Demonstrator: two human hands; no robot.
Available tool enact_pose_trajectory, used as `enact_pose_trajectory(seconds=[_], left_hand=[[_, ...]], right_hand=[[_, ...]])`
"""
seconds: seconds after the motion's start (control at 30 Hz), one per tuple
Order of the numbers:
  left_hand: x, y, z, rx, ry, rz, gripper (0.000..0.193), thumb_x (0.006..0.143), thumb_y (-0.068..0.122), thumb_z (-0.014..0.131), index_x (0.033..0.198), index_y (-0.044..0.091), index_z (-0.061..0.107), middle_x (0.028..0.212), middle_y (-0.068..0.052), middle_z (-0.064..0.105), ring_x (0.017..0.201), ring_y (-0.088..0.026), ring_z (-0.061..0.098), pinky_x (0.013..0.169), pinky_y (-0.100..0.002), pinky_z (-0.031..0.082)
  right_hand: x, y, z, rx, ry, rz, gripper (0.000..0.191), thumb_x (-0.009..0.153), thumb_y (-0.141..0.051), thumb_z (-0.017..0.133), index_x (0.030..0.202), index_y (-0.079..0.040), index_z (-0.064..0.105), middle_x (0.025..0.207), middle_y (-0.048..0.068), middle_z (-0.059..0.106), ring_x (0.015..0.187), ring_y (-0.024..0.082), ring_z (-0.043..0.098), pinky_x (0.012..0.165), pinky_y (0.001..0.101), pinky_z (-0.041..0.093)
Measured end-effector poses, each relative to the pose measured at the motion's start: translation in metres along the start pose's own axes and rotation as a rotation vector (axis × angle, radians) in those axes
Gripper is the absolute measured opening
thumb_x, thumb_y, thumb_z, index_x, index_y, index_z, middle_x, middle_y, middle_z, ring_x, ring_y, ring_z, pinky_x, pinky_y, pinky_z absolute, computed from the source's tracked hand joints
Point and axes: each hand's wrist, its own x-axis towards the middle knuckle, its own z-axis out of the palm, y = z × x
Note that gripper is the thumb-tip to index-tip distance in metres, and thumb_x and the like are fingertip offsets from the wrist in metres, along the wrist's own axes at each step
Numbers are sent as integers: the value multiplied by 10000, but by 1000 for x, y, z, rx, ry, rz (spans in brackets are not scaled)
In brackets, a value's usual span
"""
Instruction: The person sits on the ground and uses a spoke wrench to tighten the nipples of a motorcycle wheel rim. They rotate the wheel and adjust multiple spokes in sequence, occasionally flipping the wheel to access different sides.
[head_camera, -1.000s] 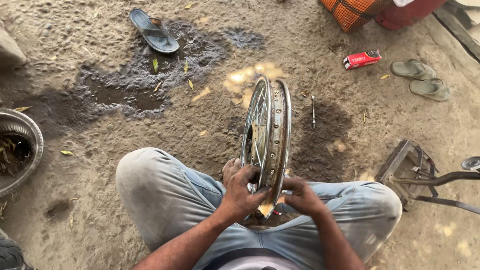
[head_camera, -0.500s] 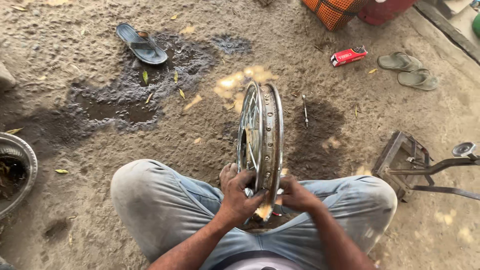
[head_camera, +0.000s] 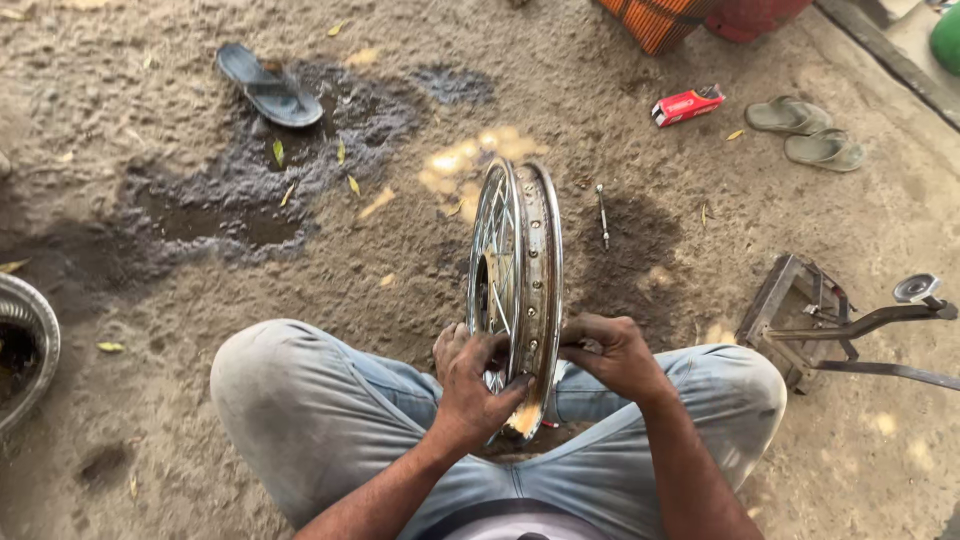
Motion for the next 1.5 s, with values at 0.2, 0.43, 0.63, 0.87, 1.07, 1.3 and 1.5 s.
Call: enact_pose_trajectory(seconds=[0.2, 0.43, 0.63, 0.87, 1.07, 1.3, 1.5], left_hand=[[0, 0, -1, 44, 44, 102, 504, 710, 323, 839, 1137, 81, 724, 1013, -109, 732, 1171, -315, 553, 1169, -516, 196], [-2, 6, -4, -3, -78, -99, 407, 741, 340, 805, 1082, 124, 750, 930, -41, 807, 1140, -235, 617, 1232, -494, 161], [-4, 7, -4, 13, 103, 98, 469, 718, 318, 843, 1108, 78, 741, 929, -77, 767, 1141, -302, 556, 1159, -507, 180], [-5, 3, -5, 9, 13, 83, 267, 767, 317, 809, 956, 132, 771, 799, -45, 738, 1040, -269, 583, 1143, -502, 251], [-3, 7, -6, 32, 61, 130, 245, 746, 301, 818, 920, 135, 768, 807, -50, 722, 1033, -278, 572, 1119, -512, 253], [-5, 9, -6, 29, 14, 31, 367, 708, 277, 840, 989, 79, 712, 871, -87, 689, 982, -273, 572, 987, -448, 354], [-9, -5, 4, -281, -263, -148, 487, 759, 167, 743, 1191, 2, 589, 987, -124, 742, 949, -237, 743, 908, -366, 572]], right_hand=[[-15, 5, -17, 65, 95, -26, 170, 813, -10, 799, 972, -67, 792, 924, 39, 802, 848, 112, 762, 745, 267, 635], [-5, -16, -2, -147, 88, -205, 122, 799, -28, 831, 895, -97, 801, 899, 23, 803, 851, 139, 751, 787, 298, 610], [-1, -35, -17, -307, 142, -305, 122, 771, -65, 840, 871, -111, 786, 869, 8, 794, 831, 137, 744, 790, 326, 571], [-1, -39, -14, -216, 138, -262, 148, 758, -83, 858, 876, -122, 779, 879, 7, 790, 829, 129, 739, 763, 312, 585], [-1, -2, -4, -255, -318, 345, 71, 838, -106, 808, 908, -117, 807, 920, 23, 793, 837, 127, 736, 766, 303, 623], [-14, 16, 41, -32, -185, 202, 145, 876, -92, 738, 998, -15, 755, 833, 123, 772, 753, 218, 692, 697, 368, 572], [-14, -18, -9, -390, -137, 113, 157, 853, -214, 751, 949, -92, 775, 833, 77, 771, 711, 222, 736, 684, 392, 591]])
